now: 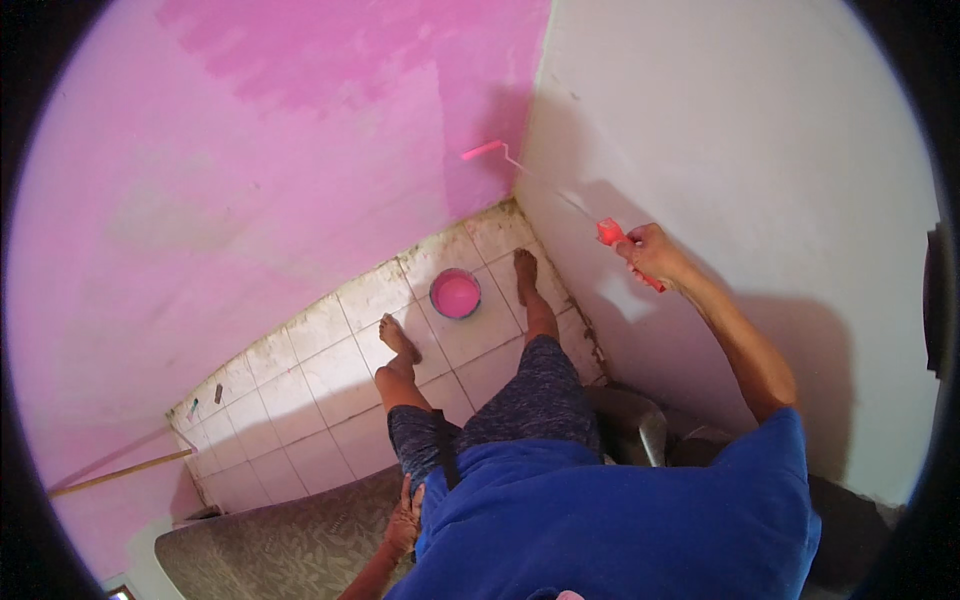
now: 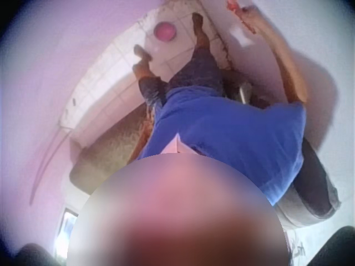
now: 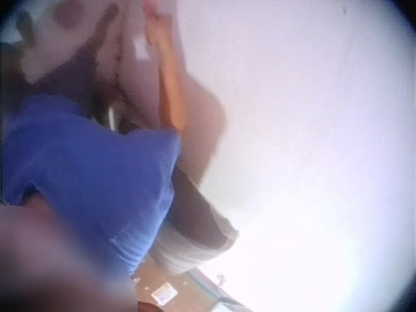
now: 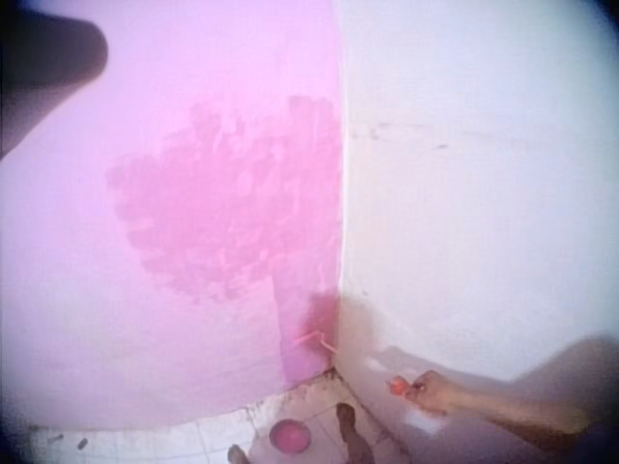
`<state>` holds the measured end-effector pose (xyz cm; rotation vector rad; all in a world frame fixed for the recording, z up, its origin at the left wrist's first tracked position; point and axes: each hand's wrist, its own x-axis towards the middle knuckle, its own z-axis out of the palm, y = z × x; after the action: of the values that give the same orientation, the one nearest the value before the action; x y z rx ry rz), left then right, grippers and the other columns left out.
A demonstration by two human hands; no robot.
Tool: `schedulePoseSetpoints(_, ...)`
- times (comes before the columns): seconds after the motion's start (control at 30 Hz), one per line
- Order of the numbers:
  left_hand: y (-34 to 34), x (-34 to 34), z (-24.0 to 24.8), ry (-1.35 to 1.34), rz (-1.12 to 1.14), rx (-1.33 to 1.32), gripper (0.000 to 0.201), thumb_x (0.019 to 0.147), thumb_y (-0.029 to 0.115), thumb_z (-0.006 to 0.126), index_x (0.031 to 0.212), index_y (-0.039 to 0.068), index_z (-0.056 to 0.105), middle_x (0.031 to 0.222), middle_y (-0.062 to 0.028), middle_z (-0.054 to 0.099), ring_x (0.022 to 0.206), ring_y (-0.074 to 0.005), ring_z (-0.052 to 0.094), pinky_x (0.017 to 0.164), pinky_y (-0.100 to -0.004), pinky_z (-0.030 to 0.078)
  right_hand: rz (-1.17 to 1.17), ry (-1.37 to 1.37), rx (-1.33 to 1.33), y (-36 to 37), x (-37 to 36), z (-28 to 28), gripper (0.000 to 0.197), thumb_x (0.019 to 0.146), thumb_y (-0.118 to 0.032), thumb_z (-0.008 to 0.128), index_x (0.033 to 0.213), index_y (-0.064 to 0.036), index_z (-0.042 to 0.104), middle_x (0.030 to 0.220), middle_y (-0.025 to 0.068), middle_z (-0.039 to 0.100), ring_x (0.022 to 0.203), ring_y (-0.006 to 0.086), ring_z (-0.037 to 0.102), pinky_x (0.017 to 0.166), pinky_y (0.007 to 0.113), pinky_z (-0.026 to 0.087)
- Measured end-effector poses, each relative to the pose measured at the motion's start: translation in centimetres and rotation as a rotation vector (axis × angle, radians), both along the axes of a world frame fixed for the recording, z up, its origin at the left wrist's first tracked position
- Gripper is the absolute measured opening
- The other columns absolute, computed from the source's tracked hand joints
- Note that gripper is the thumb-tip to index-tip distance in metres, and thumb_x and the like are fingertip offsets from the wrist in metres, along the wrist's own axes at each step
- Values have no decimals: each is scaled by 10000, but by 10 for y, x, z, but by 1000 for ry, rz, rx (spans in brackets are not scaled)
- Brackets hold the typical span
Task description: The person paints a wall pink using a paint roller and a small bucket of paint. They repeatedly dip the roller into the bucket and apply paint to the wall in vertical strokes.
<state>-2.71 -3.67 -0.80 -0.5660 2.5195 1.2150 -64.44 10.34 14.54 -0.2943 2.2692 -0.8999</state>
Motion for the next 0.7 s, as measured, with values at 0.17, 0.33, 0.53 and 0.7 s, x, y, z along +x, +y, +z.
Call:
schedulePoseSetpoints(0.17,-3,-2,-7,-14,-15,-29,943,658,-120,497,1478,216,173,1539,-140,3,1211,-354,449,924,-343,450,17,60,-24,12,-17,-23,271,878,-206,588,847,63,579,558,58,518,390,135,488,326,297,362)
schedulePoseSetpoints(0.33,-4,-6,-6,-1,-39,-71,896,672,-102,509,1459,201,208,1522,-150,61,1186,-358,464,910,-350,458,3,78,-20,13,-33,-32,278,879,-209,586,826,64,587,523,60,507,385,146,490,336,296,373)
schedulePoseSetpoints(0.53,-3,-7,-1,-42,-22,-52,873,676,-95,513,1448,194,225,1508,-154,91,1175,-361,471,907,-353,460,-9,44,-62,11,-24,23,283,890,-220,571,873,62,585,572,53,514,415,121,479,350,279,381)
schedulePoseSetpoints(0.7,-7,-14,2,-55,-35,-58,854,680,-89,517,1439,188,238,1496,-157,117,1166,-363,476,904,-355,461,17,16,8,19,-26,20,294,896,-226,566,953,61,584,627,37,514,438,97,471,358,260,379)
